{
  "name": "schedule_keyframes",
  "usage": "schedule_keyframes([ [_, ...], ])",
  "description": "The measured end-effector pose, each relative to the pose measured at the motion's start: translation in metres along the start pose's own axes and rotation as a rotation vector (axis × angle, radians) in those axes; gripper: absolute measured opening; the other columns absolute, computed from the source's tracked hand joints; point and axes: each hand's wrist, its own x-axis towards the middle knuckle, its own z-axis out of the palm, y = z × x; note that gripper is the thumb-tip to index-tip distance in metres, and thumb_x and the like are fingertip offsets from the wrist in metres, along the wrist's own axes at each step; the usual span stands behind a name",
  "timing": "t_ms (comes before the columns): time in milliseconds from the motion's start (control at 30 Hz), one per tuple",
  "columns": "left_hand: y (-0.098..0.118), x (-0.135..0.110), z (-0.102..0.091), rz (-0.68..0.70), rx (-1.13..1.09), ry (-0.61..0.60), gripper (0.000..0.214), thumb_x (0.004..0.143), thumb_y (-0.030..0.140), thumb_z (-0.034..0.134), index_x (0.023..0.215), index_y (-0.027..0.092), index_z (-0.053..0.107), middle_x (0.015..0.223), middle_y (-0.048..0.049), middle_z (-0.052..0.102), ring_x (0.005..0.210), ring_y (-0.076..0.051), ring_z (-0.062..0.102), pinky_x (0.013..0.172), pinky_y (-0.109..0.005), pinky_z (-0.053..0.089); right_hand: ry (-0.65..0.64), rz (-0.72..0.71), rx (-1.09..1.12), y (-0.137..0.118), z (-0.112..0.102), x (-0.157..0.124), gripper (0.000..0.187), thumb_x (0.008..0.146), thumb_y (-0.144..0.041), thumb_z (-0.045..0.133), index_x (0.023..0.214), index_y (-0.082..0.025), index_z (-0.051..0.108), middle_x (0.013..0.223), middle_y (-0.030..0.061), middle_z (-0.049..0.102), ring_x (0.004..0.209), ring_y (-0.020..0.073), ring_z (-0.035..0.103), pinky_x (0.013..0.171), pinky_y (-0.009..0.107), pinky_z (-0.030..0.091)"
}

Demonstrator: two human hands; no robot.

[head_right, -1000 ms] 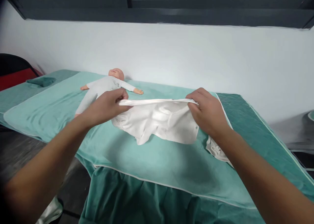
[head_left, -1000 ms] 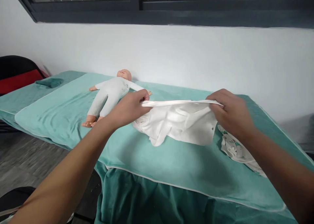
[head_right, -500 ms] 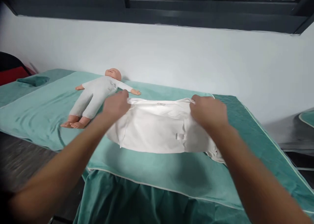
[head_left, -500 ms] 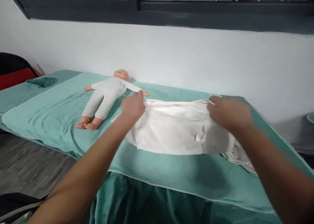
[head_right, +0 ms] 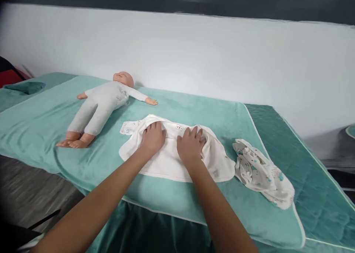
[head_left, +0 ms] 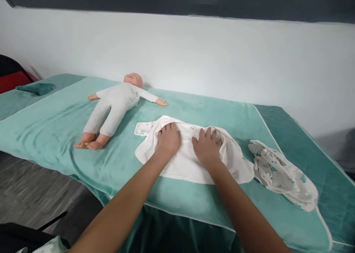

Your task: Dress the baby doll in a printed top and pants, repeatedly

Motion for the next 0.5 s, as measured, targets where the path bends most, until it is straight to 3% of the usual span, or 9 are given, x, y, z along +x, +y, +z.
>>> schedule_keyframes([
  [167,0.007,0.007,0.0,-0.066,-0.193,0.227,0.042,0.1,0.034,0.044,0.134,0.009,0.047,0.14,-0.022,0.056,0.133,-0.035,0.051,0.106,-0.049,0.045,0.266,-0.032,-0.053,0.007,-0.003,-0.005,0.063,0.097,-0.027,0.043,0.159,-0.018,0.032,0.171,0.0186,0.01,0.155,0.0416,0.016,0.108,0.073,0.032],
  [233,0.01,0.011,-0.002,-0.073,-0.212,0.263,0.042,0.101,0.035,0.042,0.134,0.009,0.048,0.14,-0.0225,0.056,0.133,-0.035,0.05,0.107,-0.05,0.044,0.366,-0.021,-0.062,0.012,-0.007,-0.003,0.067,0.094,-0.023,0.043,0.16,-0.02,0.03,0.171,0.0186,0.008,0.154,0.0428,0.018,0.105,0.073,0.036],
  [367,0.019,0.025,-0.003,-0.099,-0.13,0.16,0.042,0.102,0.041,0.037,0.129,0.012,0.054,0.135,-0.0228,0.06,0.127,-0.037,0.055,0.105,-0.054,0.044,0.431,0.095,-0.049,0.017,-0.011,0.013,0.075,0.089,-0.015,0.043,0.161,-0.016,0.025,0.171,0.022,0.007,0.154,0.0431,0.017,0.099,0.068,0.045],
  [500,0.024,0.046,0.004,-0.154,-0.092,0.082,0.044,0.103,0.041,0.035,0.129,0.013,0.057,0.134,-0.023,0.062,0.129,-0.036,0.055,0.106,-0.054,0.043,0.413,0.102,-0.046,0.013,-0.002,0.029,0.074,0.088,-0.011,0.039,0.161,-0.015,0.026,0.171,0.0192,0.01,0.152,0.0398,0.023,0.1,0.063,0.047],
])
